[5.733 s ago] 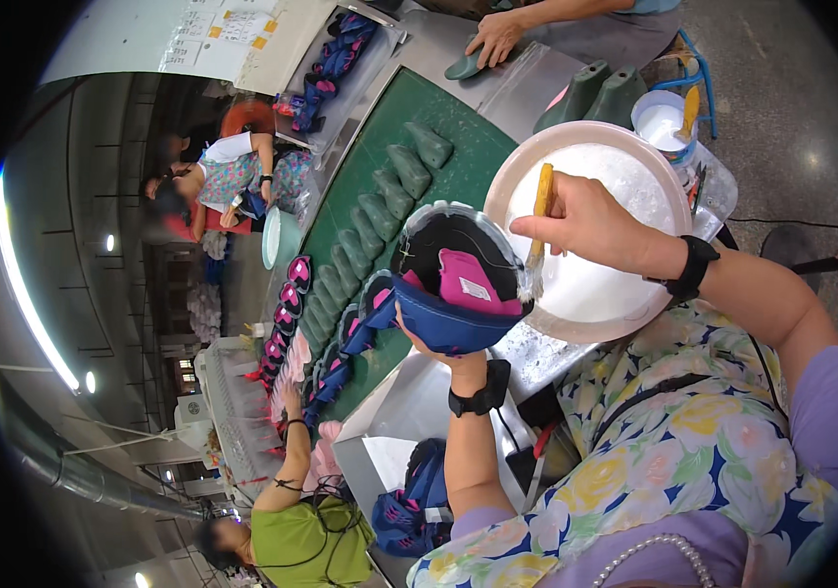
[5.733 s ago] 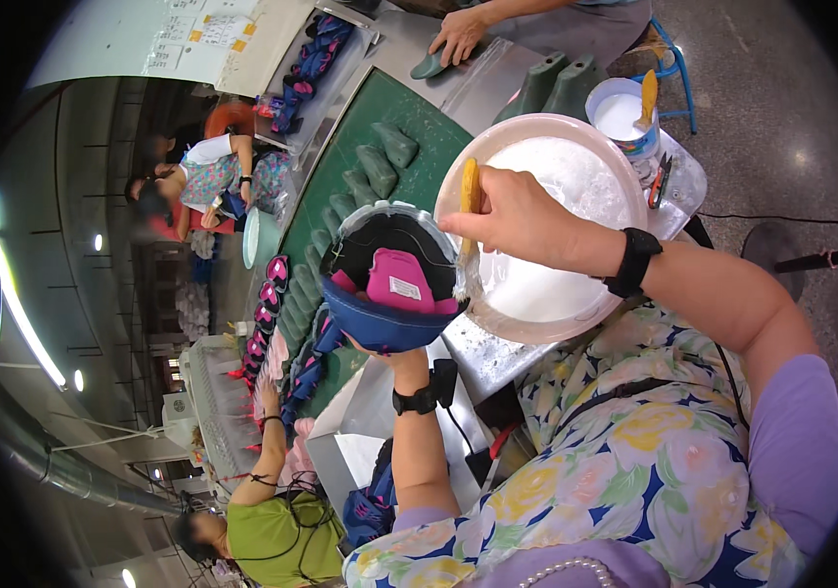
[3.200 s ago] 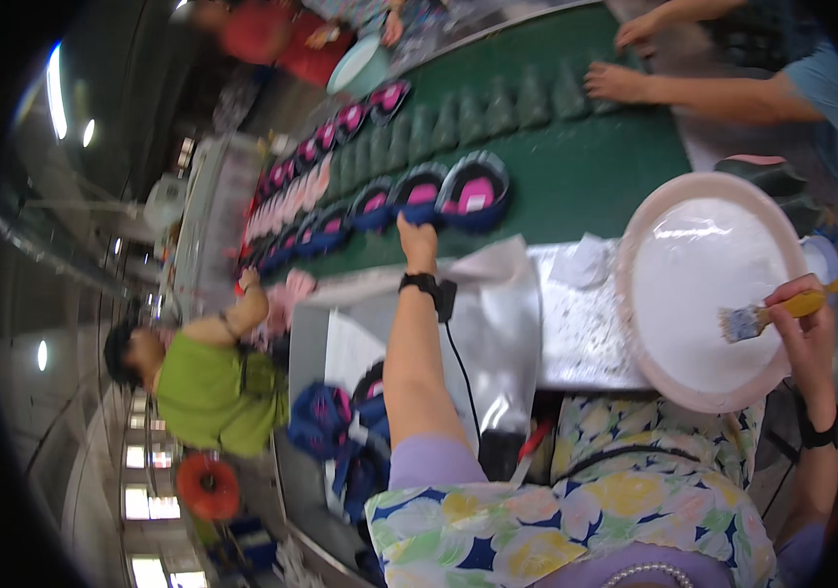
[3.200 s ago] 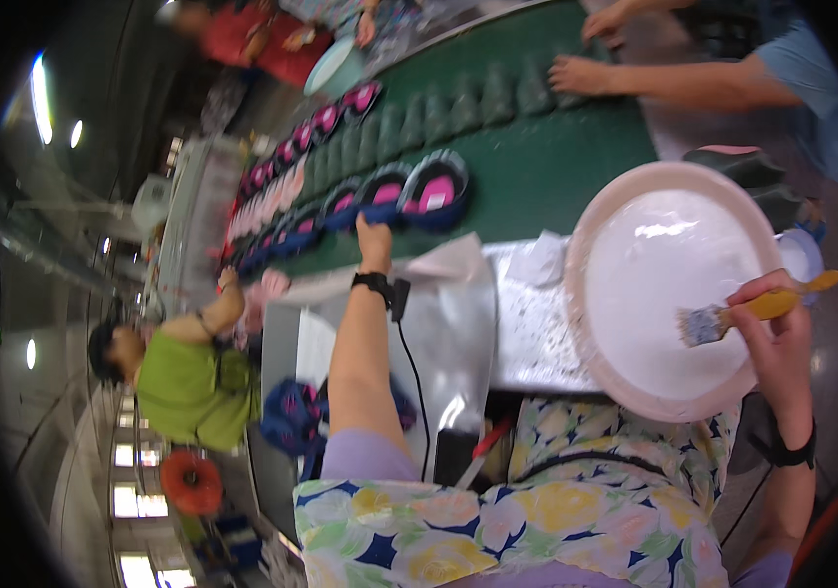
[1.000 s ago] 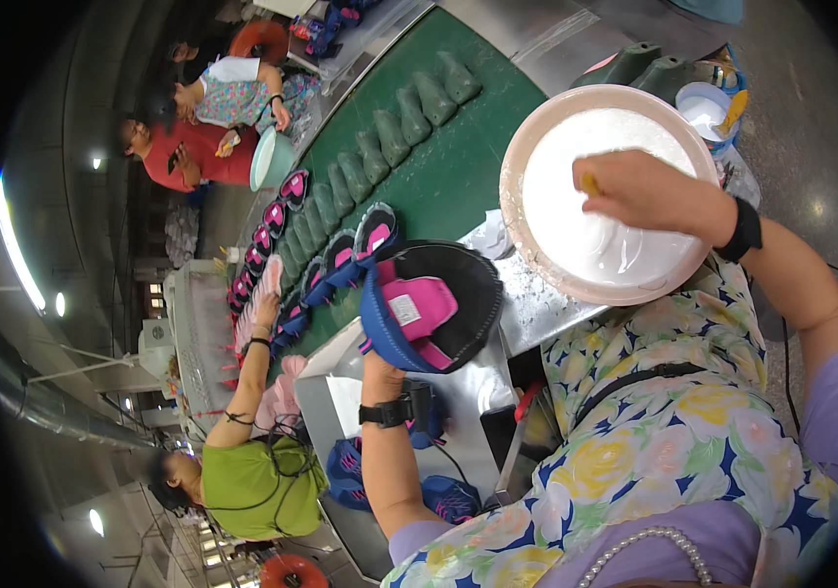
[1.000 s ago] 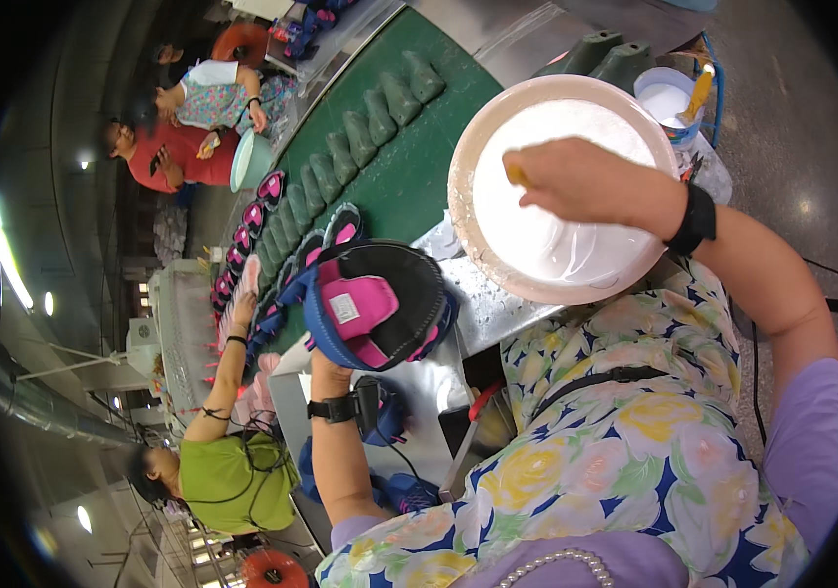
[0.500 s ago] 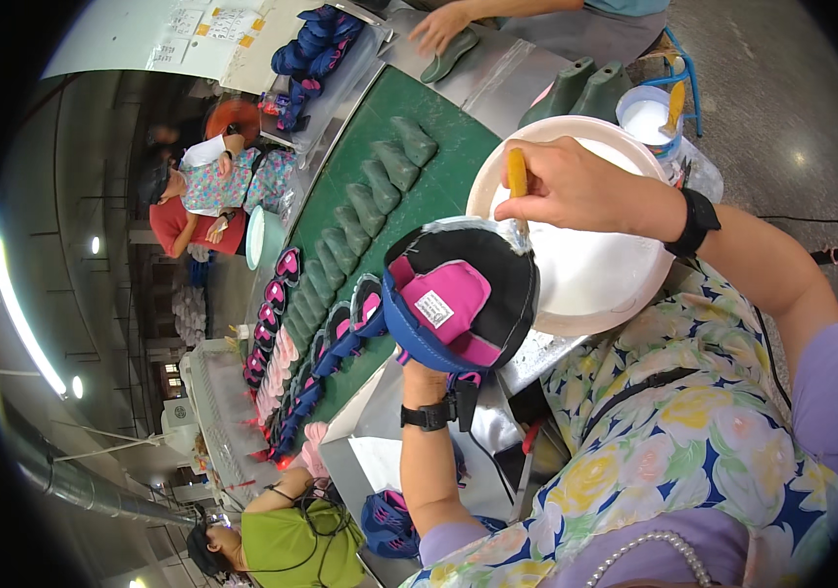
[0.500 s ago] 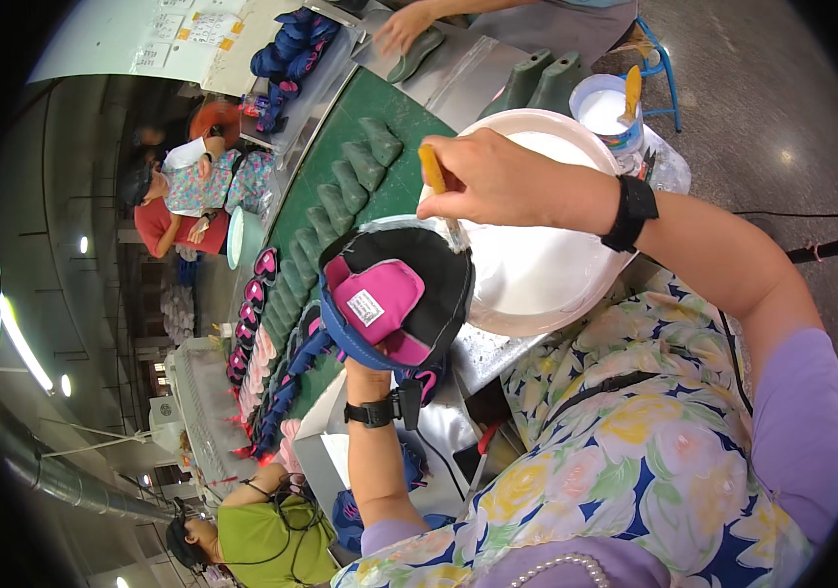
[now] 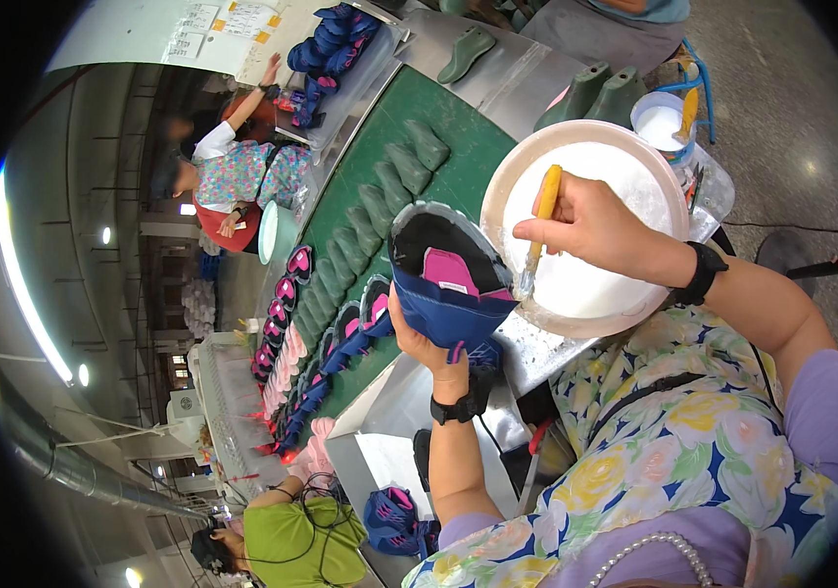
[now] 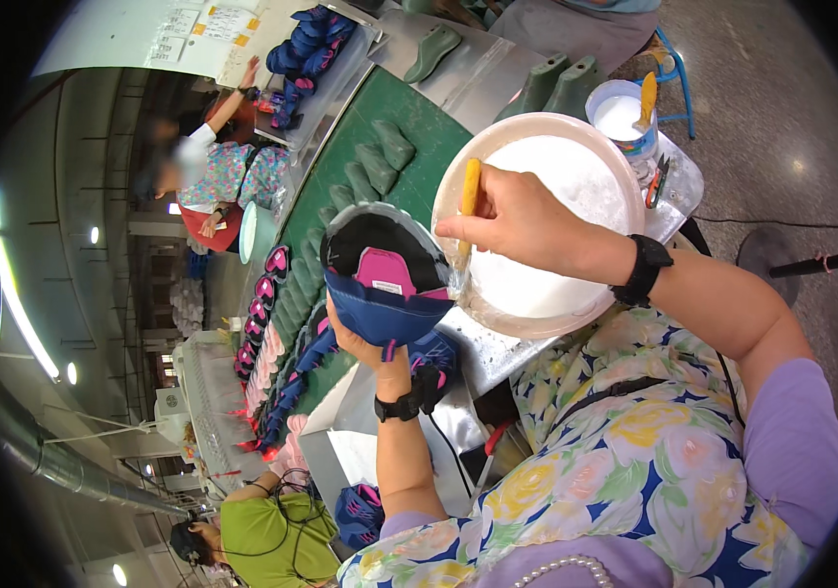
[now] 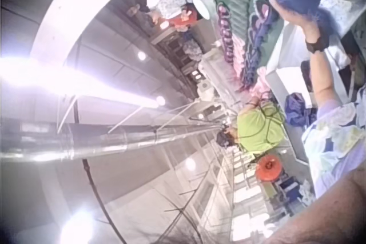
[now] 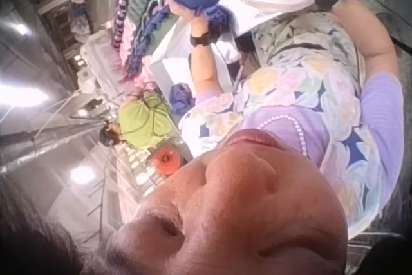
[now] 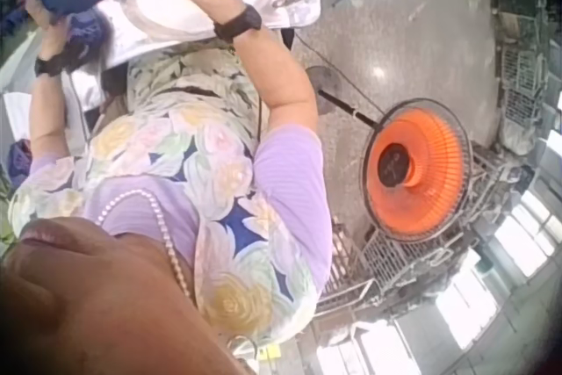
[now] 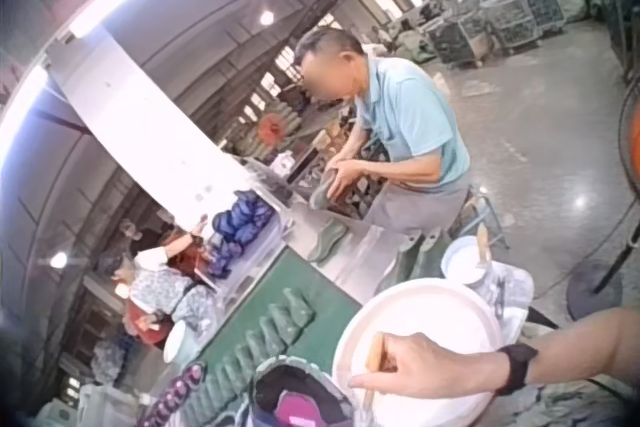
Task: Apply adhesive to the edges of shoe soles using a brush.
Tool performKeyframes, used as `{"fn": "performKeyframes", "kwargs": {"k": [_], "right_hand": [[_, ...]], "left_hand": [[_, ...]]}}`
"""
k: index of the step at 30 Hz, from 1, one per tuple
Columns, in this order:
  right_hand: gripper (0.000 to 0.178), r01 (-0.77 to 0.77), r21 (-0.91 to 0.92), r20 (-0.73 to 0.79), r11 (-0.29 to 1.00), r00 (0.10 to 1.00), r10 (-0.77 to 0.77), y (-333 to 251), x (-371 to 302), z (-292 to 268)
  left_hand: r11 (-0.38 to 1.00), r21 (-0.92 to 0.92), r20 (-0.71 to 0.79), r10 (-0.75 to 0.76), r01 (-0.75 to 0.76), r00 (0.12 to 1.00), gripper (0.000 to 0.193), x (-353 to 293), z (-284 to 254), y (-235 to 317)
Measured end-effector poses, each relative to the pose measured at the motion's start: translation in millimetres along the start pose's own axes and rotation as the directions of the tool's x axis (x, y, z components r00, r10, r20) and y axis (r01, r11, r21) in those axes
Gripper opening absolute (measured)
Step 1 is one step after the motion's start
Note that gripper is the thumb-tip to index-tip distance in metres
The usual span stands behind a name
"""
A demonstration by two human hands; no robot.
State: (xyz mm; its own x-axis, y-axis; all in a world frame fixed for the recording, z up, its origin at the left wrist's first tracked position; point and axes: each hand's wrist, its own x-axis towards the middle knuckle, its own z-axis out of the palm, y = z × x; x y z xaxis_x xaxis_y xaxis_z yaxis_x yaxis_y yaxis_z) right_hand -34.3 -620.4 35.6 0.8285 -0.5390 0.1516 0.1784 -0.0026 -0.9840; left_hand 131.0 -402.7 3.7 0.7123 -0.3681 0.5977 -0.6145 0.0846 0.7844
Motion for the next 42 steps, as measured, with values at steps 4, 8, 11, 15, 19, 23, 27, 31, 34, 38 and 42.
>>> {"fn": "performKeyframes", "kwargs": {"k": [4, 8, 11, 15, 19, 23, 27, 31, 34, 38, 42], "right_hand": [[0.029, 0.208, -0.171, 0.025, 0.963, 0.978, -0.207, -5.0, 2.2, -14.2], [0.019, 0.432, -0.057, 0.147, 0.900, 0.895, -0.421, -5.2, -2.5, -12.3], [0.021, 0.663, -0.009, 0.216, 0.749, 0.732, -0.646, -5.4, -2.5, 2.2], [0.017, 0.852, 0.019, 0.331, 0.522, 0.488, -0.808, -7.5, 7.8, 23.6], [0.018, 0.857, -0.093, 0.408, 0.506, 0.497, -0.766, -3.1, 18.2, 14.6], [0.025, 0.585, -0.280, 0.470, 0.761, 0.775, -0.422, 0.0, 16.6, -4.5], [0.024, 0.349, -0.320, 0.506, 0.881, 0.849, -0.153, -9.0, 18.2, -24.8], [0.025, 0.317, -0.341, 0.446, 0.885, 0.883, -0.145, -16.3, 17.7, -22.1], [0.019, 0.515, -0.160, 0.334, 0.842, 0.831, -0.444, -14.5, 19.2, -7.9], [0.020, 0.424, -0.293, 0.465, 0.857, 0.846, -0.259, -8.9, 20.9, -21.3], [0.019, 0.340, -0.376, 0.340, 0.862, 0.916, -0.213, -7.7, 7.2, -32.4]], "left_hand": [[0.973, 0.091, 0.230, -0.229, 0.213, 0.946, 0.047, 9.2, -22.2, -1.0], [0.243, -0.410, 0.716, -0.511, 0.879, 0.475, 0.046, -10.0, -23.8, -11.6], [-0.125, -0.414, 0.819, -0.484, 0.902, 0.309, 0.044, -36.2, -2.5, -7.7], [-0.340, -0.464, 0.833, -0.481, 0.818, 0.273, 0.043, -57.0, 19.0, 14.0], [-0.278, -0.512, 0.782, -0.543, 0.813, 0.306, 0.041, -57.4, 21.2, 19.7], [-0.282, -0.525, 0.762, -0.576, 0.803, 0.296, 0.079, -54.2, 13.3, 8.4], [0.101, -0.513, 0.520, -0.753, 0.852, 0.403, 0.044, -51.9, 2.3, 6.0], [0.326, -0.505, 0.451, -0.690, 0.799, 0.566, 0.044, -40.6, -0.8, 4.6], [0.472, -0.473, 0.402, -0.635, 0.744, 0.659, 0.043, -34.9, -0.5, 4.6], [0.635, -0.421, 0.338, -0.552, 0.647, 0.762, 0.043, -29.3, -6.4, 6.3], [0.738, -0.374, 0.293, -0.481, 0.562, 0.826, 0.043, -19.5, -17.5, 3.5]]}}
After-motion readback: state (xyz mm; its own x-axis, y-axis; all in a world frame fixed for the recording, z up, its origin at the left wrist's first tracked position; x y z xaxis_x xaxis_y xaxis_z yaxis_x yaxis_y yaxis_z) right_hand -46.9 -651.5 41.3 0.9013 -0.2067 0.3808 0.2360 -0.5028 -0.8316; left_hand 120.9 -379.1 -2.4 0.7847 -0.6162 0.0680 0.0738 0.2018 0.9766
